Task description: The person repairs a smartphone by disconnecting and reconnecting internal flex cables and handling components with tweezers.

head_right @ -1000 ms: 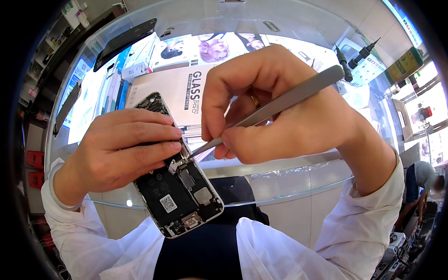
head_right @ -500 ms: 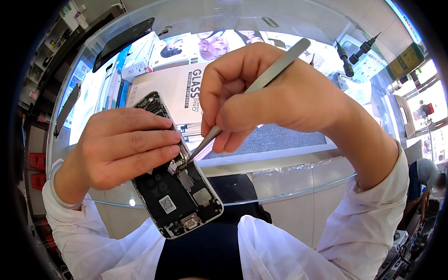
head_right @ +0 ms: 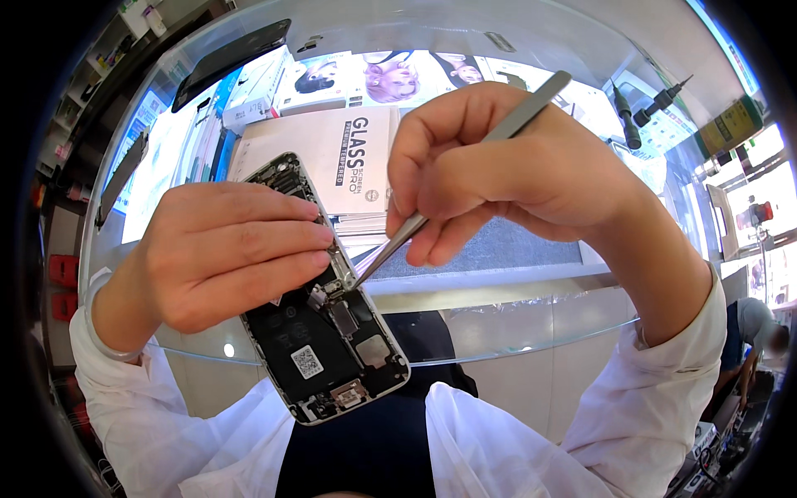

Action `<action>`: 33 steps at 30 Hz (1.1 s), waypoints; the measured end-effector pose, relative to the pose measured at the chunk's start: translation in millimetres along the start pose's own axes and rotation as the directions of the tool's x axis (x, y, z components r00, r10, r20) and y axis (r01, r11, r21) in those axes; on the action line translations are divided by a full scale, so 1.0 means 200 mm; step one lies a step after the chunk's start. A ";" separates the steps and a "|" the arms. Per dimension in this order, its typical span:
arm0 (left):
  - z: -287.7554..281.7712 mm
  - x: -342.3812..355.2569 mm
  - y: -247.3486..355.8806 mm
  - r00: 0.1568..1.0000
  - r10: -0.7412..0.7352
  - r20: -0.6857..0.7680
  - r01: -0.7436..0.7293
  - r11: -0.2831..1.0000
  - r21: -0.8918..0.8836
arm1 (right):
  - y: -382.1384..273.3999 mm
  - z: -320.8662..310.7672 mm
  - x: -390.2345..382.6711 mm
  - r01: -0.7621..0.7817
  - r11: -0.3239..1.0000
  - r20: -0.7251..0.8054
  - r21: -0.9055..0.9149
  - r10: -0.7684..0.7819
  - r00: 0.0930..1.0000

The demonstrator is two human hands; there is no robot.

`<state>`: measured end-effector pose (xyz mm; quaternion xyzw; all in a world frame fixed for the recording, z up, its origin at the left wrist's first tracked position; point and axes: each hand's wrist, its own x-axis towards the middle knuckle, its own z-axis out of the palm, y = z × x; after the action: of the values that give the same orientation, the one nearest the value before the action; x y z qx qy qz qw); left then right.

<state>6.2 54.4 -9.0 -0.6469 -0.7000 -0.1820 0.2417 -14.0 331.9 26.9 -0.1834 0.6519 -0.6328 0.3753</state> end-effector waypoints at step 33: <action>0.00 0.00 -0.01 0.999 -0.010 0.038 0.012 0.999 -0.040 | 0.13 0.08 -0.04 0.742 0.445 0.325 -0.502 -0.698 0.639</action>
<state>3.8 52.9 -8.6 -0.6510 -0.7043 -0.1850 0.2145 8.9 329.3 4.7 -0.5718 0.6608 -0.4860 0.0162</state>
